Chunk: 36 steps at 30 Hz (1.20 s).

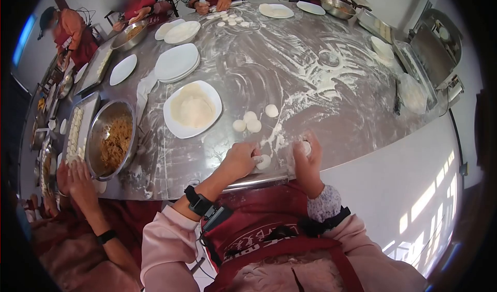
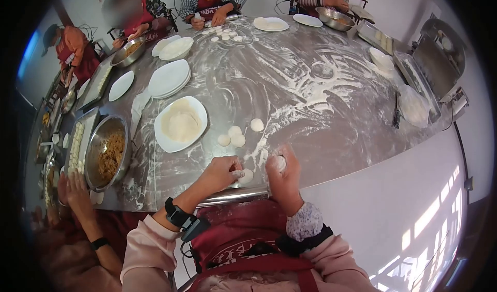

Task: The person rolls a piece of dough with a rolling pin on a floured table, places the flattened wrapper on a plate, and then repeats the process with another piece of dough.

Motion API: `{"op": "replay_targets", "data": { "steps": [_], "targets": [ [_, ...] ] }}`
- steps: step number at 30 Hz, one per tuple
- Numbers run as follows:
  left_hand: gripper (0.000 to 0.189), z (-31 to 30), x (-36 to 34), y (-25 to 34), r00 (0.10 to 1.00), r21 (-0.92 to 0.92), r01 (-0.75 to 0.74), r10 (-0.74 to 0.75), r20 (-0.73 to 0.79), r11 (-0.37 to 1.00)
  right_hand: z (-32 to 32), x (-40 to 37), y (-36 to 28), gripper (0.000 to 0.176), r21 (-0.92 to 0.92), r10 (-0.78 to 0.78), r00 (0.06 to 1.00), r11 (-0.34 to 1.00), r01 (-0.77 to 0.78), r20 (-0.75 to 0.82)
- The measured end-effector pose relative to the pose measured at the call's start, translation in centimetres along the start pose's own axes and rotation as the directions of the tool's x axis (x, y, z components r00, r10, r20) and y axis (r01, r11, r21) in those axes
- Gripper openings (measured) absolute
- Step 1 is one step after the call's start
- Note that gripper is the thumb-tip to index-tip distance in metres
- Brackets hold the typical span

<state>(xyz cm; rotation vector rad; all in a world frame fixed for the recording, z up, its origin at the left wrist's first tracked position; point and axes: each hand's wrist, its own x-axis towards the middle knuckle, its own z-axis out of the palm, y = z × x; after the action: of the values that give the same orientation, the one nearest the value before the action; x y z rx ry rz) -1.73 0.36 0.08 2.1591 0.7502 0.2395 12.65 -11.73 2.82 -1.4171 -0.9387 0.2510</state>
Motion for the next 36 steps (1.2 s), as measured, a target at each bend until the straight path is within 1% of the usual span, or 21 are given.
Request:
{"op": "replay_targets", "data": {
  "steps": [3,5,6,8,9,10,11,12,14,15,17,18,19,22,23,24,26,30,31,34,36],
  "targets": [
    [0.013,0.0,-0.2,0.3,0.999,0.025,-0.031,0.031,0.009,0.999,0.3,0.5,-0.8,0.011,0.056,0.109,0.991,0.992,-0.114,0.079],
    [0.012,0.4,0.2,0.9,0.999,0.064,-0.045,0.044,0.029,0.997,1.5,2.7,1.2,0.013,-0.089,-0.006,0.998,0.996,0.012,0.064],
    [0.012,0.8,0.8,1.2,0.999,0.105,-0.037,0.041,-0.032,0.994,2.5,3.6,2.2,0.013,-0.093,-0.002,0.998,0.996,0.008,0.064],
    [0.012,1.0,1.7,1.3,0.994,0.142,-0.025,0.04,-0.102,0.99,4.5,5.0,3.7,0.014,-0.224,-0.209,0.977,0.954,0.197,-0.03],
    [0.013,1.4,1.8,0.9,0.993,0.103,-0.062,0.071,-0.096,0.993,4.0,4.1,3.7,0.014,-0.23,-0.197,0.98,0.955,0.186,-0.029],
    [0.014,1.5,2.3,0.5,0.988,0.069,-0.103,0.11,-0.106,0.992,3.4,3.3,3.7,0.015,-0.228,-0.155,0.987,0.963,0.141,-0.045],
    [0.014,1.6,2.1,-0.3,0.973,0.18,-0.213,0.226,-0.053,0.96,2.8,2.8,3.6,0.015,-0.222,-0.121,0.991,0.969,0.106,-0.056],
    [0.014,1.3,1.7,-0.3,0.973,0.177,-0.209,0.223,-0.063,0.962,1.9,1.4,3.3,0.015,-0.222,-0.125,0.991,0.968,0.112,-0.046],
    [0.013,0.4,0.6,0.4,0.995,0.116,-0.102,0.103,-0.009,0.988,0.3,-1.4,2.8,0.014,0.144,0.258,0.965,0.958,-0.249,-0.043],
    [0.013,0.1,0.4,0.6,0.999,0.069,-0.005,0.002,0.036,0.998,0.6,-1.1,3.1,0.014,0.142,0.268,0.962,0.955,-0.26,-0.043],
    [0.014,1.0,0.3,0.3,1.0,0.124,-0.02,0.02,0.001,0.992,1.4,0.9,3.8,0.016,-0.11,0.091,0.996,0.99,-0.093,-0.019],
    [0.015,0.9,0.7,0.3,0.997,0.184,-0.038,0.051,-0.066,0.982,2.7,2.9,3.6,0.017,-0.154,0.026,0.999,0.988,-0.029,-0.021],
    [0.016,0.9,1.3,1.2,0.992,0.179,0.057,-0.035,-0.12,0.982,4.0,4.2,3.3,0.018,-0.198,-0.038,0.999,0.979,0.034,-0.015],
    [0.017,0.7,2.5,1.1,0.986,0.054,-0.034,0.042,-0.162,0.998,5.4,4.9,3.5,0.019,-0.21,-0.098,0.991,0.975,0.077,-0.093],
    [0.017,0.5,2.2,0.7,0.991,0.121,-0.105,0.114,-0.067,0.987,4.2,4.0,4.2,0.02,-0.3,-0.114,0.991,0.95,0.087,-0.073],
    [0.017,0.4,1.8,0.5,0.991,0.119,-0.101,0.111,-0.075,0.988,2.8,2.5,4.6,0.02,-0.299,-0.117,0.991,0.95,0.093,-0.065],
    [0.017,0.1,0.8,0.4,0.992,0.154,-0.111,0.118,-0.038,0.982,0.8,0.0,5.3,0.022,-0.082,0.012,0.996,0.996,-0.019,-0.088],
    [0.017,0.5,0.2,0.9,1.0,0.117,0.011,-0.01,-0.014,0.993,1.8,1.6,3.8,0.02,-0.111,0.134,0.99,0.984,-0.137,-0.031],
    [0.017,0.5,0.8,1.2,1.0,0.121,0.006,-0.004,-0.016,0.993,3.6,3.7,3.4,0.019,-0.149,0.085,0.996,0.985,-0.087,-0.023],
    [0.016,1.2,2.3,1.1,0.978,0.132,0.058,-0.029,-0.209,0.99,5.6,5.6,3.6,0.016,-0.245,-0.025,0.999,0.969,0.019,-0.023],
    [0.015,1.6,3.1,0.1,0.968,0.107,-0.049,0.074,-0.24,0.993,5.4,5.5,3.8,0.014,-0.304,-0.09,0.995,0.95,0.077,-0.03]
  ]
}}
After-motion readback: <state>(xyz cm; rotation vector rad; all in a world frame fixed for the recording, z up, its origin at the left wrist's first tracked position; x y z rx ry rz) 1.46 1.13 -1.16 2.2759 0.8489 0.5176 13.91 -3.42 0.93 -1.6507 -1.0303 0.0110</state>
